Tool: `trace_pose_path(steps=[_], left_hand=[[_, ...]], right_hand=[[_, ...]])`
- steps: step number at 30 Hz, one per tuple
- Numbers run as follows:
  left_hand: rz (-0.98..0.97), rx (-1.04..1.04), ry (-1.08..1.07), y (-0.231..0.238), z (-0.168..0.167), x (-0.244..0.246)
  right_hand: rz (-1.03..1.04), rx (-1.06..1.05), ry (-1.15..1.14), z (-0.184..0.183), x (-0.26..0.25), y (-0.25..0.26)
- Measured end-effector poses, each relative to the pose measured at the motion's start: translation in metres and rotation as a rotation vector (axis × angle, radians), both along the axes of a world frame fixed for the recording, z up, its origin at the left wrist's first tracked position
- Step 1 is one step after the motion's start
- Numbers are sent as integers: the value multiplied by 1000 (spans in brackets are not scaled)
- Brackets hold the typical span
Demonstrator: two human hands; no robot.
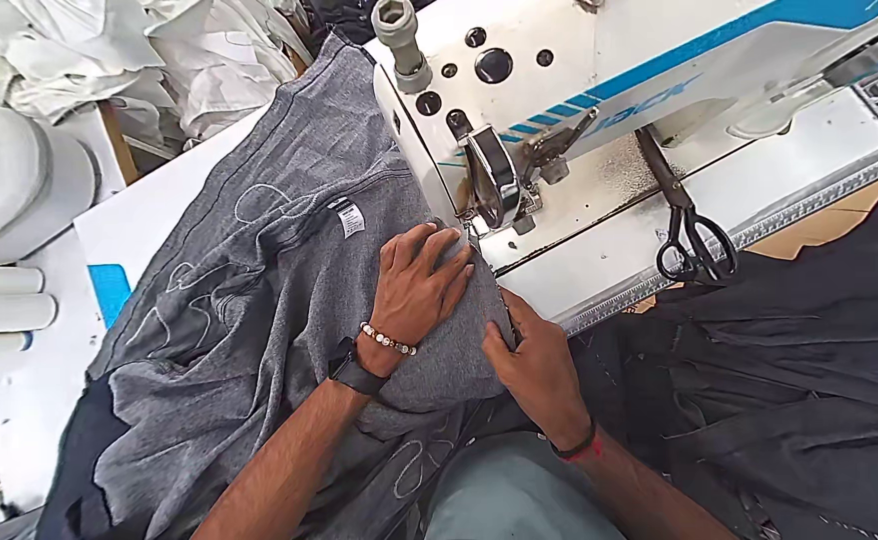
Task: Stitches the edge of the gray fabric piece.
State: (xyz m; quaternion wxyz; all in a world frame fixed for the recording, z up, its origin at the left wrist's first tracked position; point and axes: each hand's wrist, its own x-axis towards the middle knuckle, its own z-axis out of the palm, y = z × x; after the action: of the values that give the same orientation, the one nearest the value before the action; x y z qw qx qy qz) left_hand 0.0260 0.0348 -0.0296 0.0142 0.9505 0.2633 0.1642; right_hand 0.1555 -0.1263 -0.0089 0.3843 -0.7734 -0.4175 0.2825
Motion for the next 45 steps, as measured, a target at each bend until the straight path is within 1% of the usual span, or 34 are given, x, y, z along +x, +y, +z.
trace_pose_path(steps=[4,10,17,22,25,27,29,31,34,36,38,40,42,44,45], left_hand=[[-20,17,2,3,2,1],[99,-19,29,-22,3,7],[-15,20,27,-3,2,1],[129,-38,23,-30,-1,9],[68,-42,4,-16,-1,4],[14,-11,6,-5,0,0],[-5,20,13,-4,2,0],[66,20,32,-19,3,7],[190,-57,25,-44,-3,14],[141,-76,0,-35,-4,10],[54,-57,-3,-20,-2,4],[10,-23,-1,-13,-1,3],[64,-1,16,-23,0,8],[171,-48,23,-40,-2,14],[189,-73,22,-43,-4,14]], right_hand=[[-19,27,-13,-1,3,3],[-22,-2,-73,0,5,5],[-13,-3,-161,-1,5,5],[7,30,-183,-1,7,1],[6,37,-196,-1,9,2],[13,51,-206,-3,10,3],[15,56,-207,-4,10,4],[15,55,-218,-4,10,5],[38,38,-225,-2,12,2],[47,49,-236,0,15,2],[50,59,-242,0,15,1],[43,67,-239,0,14,1],[38,63,-246,0,13,1],[31,52,-260,1,14,2],[37,49,-261,1,15,1]])
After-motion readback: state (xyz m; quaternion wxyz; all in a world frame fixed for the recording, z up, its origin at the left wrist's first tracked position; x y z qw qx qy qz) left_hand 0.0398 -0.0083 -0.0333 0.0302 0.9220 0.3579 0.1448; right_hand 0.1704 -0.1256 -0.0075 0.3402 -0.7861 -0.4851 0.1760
